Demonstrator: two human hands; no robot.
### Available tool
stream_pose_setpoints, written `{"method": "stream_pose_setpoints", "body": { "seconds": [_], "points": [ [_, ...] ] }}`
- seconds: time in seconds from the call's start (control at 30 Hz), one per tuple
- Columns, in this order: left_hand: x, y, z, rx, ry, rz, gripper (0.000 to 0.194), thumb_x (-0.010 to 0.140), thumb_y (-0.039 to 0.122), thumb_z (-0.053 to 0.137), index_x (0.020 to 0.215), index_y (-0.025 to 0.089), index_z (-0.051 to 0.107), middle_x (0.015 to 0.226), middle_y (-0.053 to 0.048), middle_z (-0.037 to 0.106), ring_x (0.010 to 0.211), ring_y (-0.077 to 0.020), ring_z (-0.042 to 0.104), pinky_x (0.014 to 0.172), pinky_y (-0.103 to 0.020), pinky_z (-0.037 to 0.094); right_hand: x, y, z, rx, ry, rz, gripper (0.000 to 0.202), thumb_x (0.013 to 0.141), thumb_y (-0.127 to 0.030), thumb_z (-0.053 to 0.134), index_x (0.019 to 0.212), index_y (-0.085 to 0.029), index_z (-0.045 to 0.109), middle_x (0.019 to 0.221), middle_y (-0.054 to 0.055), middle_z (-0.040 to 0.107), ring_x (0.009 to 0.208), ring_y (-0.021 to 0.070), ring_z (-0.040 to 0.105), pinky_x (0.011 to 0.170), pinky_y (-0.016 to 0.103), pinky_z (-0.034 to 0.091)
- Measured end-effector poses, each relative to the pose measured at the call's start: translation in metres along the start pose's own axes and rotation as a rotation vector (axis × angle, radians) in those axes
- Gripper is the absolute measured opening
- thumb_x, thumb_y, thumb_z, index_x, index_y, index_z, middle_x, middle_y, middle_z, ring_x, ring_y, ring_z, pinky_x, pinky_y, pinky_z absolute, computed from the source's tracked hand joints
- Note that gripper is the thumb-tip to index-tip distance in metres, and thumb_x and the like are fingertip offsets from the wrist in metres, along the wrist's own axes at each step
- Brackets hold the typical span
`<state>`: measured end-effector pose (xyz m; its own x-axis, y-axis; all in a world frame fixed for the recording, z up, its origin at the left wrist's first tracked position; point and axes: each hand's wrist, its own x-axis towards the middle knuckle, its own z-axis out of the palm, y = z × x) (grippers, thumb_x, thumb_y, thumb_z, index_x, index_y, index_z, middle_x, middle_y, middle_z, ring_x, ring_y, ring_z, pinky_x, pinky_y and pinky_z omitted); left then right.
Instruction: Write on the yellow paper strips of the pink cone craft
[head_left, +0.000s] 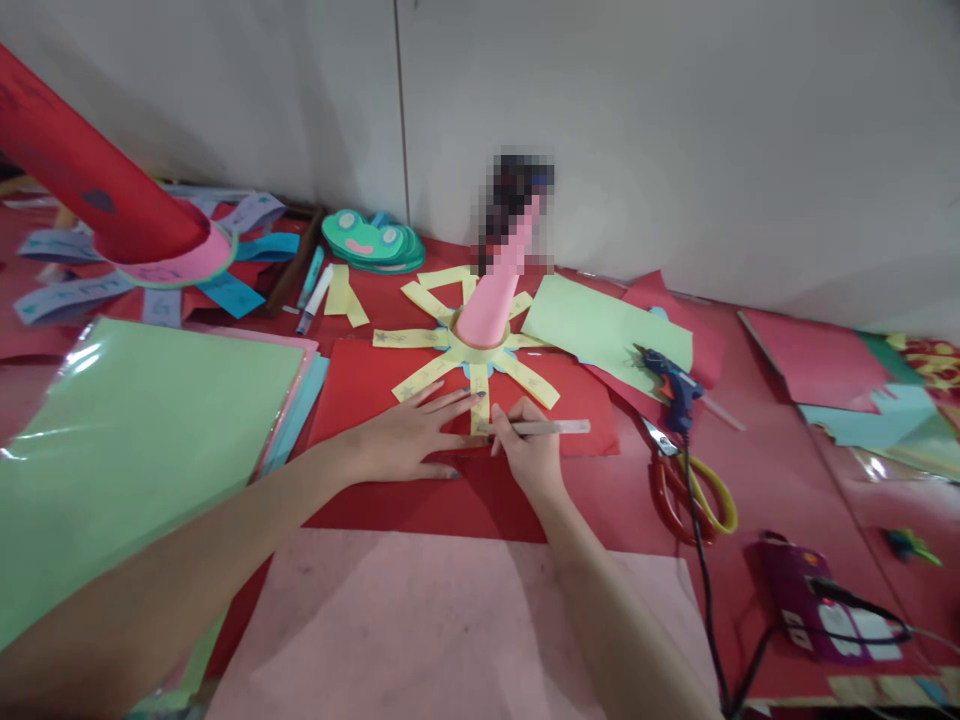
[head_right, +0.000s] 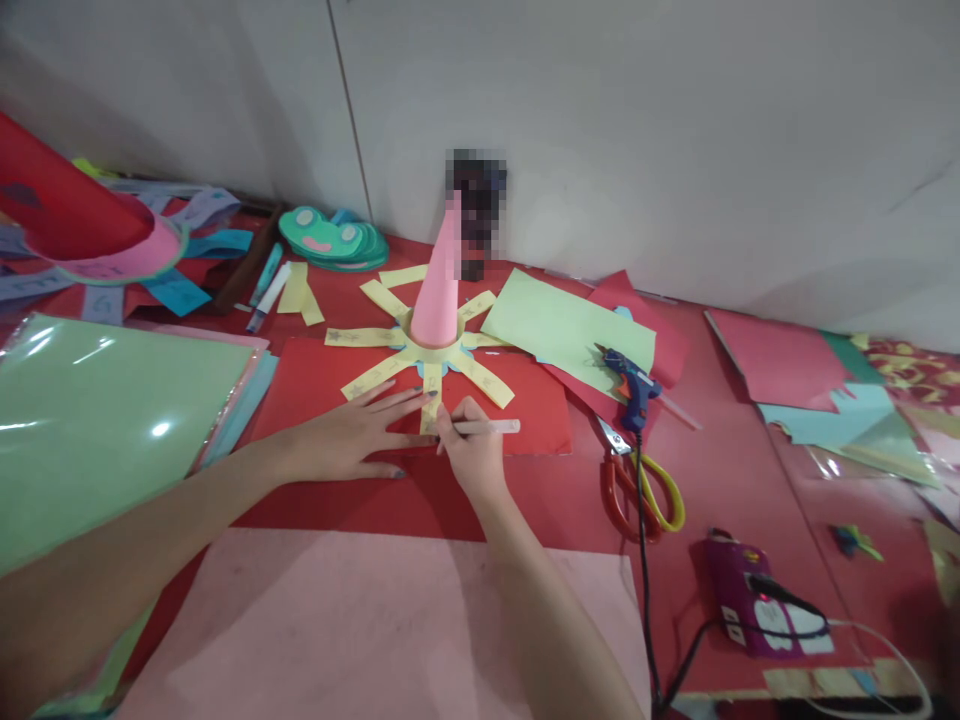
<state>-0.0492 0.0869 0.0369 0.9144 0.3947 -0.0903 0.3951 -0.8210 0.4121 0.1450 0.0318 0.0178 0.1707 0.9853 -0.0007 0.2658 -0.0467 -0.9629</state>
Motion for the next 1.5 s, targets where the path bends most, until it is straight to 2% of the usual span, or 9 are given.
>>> {"method": "stream_pose_setpoints", "body": {
  "seconds": [0.8,0.97,1.13,1.37,1.5],
  "points": [
    [0.0006,0.0023,-0.0025,0.019,-0.033,0.001,0.050,0.092,0.043,0.055,0.140,0.039,0.042,0.158,-0.005,0.018,0.145,-0.0290,0.011,0.115,-0.049,0.010,0.0015,0.0000,0.0017,0.006,0.055,-0.014,0.038,0.085,-0.048,0.058,0.062,-0.024,0.040,0.047,-0.005,0.054,0.048,0.0130,0.055,0.054,0.025,0.044],
    [0.0002,0.0009,-0.0001,0.021,0.003,0.010,0.050,0.091,0.043,0.056,0.139,0.040,0.042,0.158,-0.002,0.017,0.145,-0.0284,0.012,0.116,-0.048,0.009,0.0022,0.0002,0.0017,-0.003,0.062,-0.020,0.038,0.084,-0.049,0.058,0.062,-0.024,0.039,0.047,-0.005,0.054,0.048,0.0130,0.055,0.054,0.025,0.044],
    [0.0003,0.0007,-0.0005,0.029,-0.011,0.008,0.050,0.091,0.044,0.055,0.139,0.040,0.042,0.158,-0.001,0.017,0.145,-0.0278,0.012,0.116,-0.048,0.010,0.0026,0.0001,0.0010,-0.021,0.052,-0.023,0.037,0.086,-0.049,0.056,0.063,-0.024,0.039,0.047,-0.005,0.055,0.047,0.0127,0.055,0.053,0.025,0.044],
    [0.0008,0.0007,-0.0009,0.031,-0.027,0.002,0.047,0.092,0.044,0.055,0.138,0.038,0.045,0.158,-0.003,0.019,0.145,-0.0287,0.012,0.115,-0.048,0.011,0.0020,-0.0022,0.0003,-0.042,0.053,-0.021,0.040,0.086,-0.050,0.054,0.061,-0.024,0.036,0.041,-0.007,0.048,0.041,0.0114,0.051,0.049,0.024,0.044],
    [0.0004,0.0008,-0.0009,0.027,-0.008,0.011,0.048,0.091,0.044,0.055,0.137,0.039,0.045,0.158,-0.001,0.020,0.145,-0.0278,0.012,0.115,-0.048,0.011,0.0023,-0.0024,0.0001,-0.049,0.062,-0.029,0.038,0.086,-0.045,0.054,0.060,-0.024,0.036,0.040,-0.008,0.045,0.040,0.0109,0.049,0.046,0.023,0.041]
  ]
}}
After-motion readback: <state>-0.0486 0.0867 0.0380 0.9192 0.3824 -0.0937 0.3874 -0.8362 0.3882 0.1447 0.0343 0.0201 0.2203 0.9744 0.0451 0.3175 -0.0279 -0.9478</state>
